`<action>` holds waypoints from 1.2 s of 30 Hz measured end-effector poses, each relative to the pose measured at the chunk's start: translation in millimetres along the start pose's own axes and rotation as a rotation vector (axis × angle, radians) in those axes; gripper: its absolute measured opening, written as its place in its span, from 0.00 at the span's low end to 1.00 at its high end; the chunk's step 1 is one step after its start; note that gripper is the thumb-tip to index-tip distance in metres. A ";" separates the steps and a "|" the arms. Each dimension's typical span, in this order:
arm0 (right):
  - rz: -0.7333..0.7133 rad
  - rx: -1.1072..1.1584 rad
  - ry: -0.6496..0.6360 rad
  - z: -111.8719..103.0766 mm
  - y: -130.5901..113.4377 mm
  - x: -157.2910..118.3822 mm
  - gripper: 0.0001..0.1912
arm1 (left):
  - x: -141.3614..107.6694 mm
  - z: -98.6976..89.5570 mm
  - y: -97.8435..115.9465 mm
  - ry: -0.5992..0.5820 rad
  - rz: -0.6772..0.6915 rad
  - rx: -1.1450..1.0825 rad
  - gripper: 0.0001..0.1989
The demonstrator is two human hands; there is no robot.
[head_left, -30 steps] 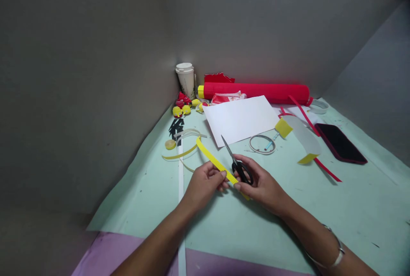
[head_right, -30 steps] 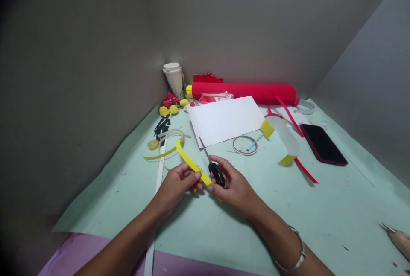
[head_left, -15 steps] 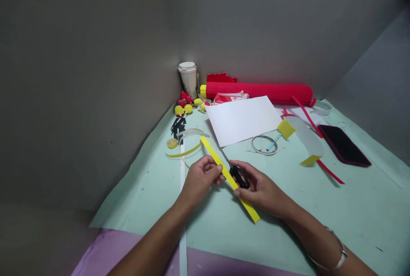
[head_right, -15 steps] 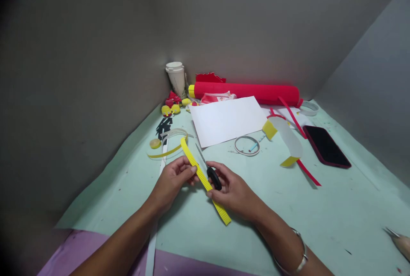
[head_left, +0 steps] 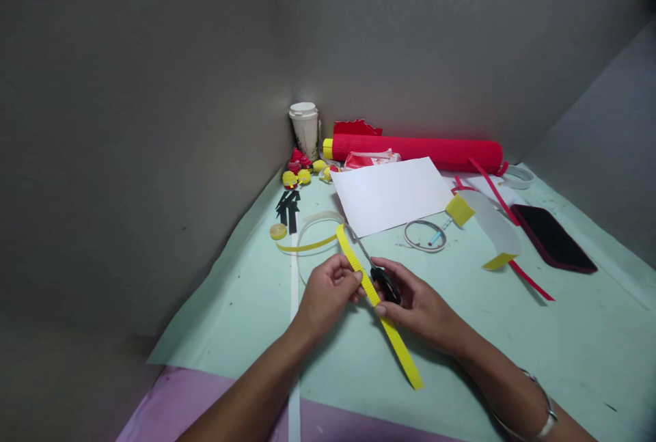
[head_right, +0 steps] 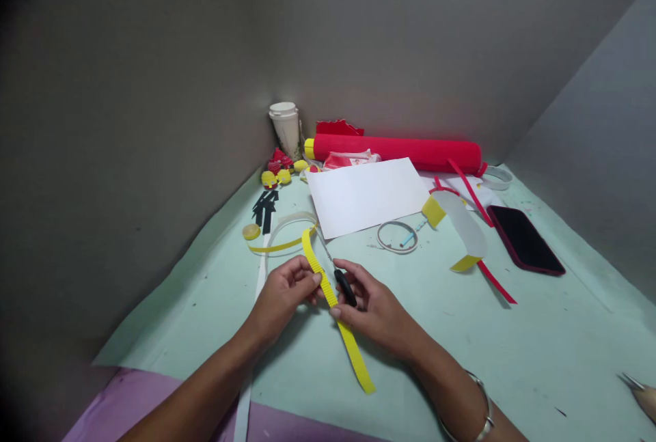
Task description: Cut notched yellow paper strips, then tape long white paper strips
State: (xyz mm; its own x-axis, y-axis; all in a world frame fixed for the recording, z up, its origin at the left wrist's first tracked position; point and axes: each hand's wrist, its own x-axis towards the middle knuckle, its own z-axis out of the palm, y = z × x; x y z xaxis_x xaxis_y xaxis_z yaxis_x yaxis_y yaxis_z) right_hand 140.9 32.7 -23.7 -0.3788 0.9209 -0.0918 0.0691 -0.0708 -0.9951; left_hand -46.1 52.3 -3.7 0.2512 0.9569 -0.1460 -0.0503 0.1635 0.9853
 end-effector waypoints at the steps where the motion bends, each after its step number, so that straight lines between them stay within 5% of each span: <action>1: -0.010 0.004 0.019 0.2 -0.6 0.1 0.34 | -0.8 2.2 -0.2 -0.016 -0.005 -0.003 0.08; 5: -0.019 -0.038 0.032 1.7 -0.5 0.3 0.33 | -1.8 3.1 2.7 -0.016 0.007 -0.024 0.09; 16: 0.026 -0.125 -0.001 2.7 3.8 -0.3 0.35 | 8.6 -22.4 8.3 0.233 0.134 -0.067 0.14; 36: 0.033 -0.235 -0.047 2.5 0.9 -1.5 0.36 | 12.6 -27.7 9.9 0.378 0.147 -0.093 0.18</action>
State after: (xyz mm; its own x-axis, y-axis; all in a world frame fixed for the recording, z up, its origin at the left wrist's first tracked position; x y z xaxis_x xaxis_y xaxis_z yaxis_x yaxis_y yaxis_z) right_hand 139.3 30.3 -24.5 -0.4150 0.9004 -0.1310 0.2928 -0.0041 -0.9562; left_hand -70.3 72.6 1.8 -0.1373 0.9896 -0.0434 -0.1503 0.0225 0.9884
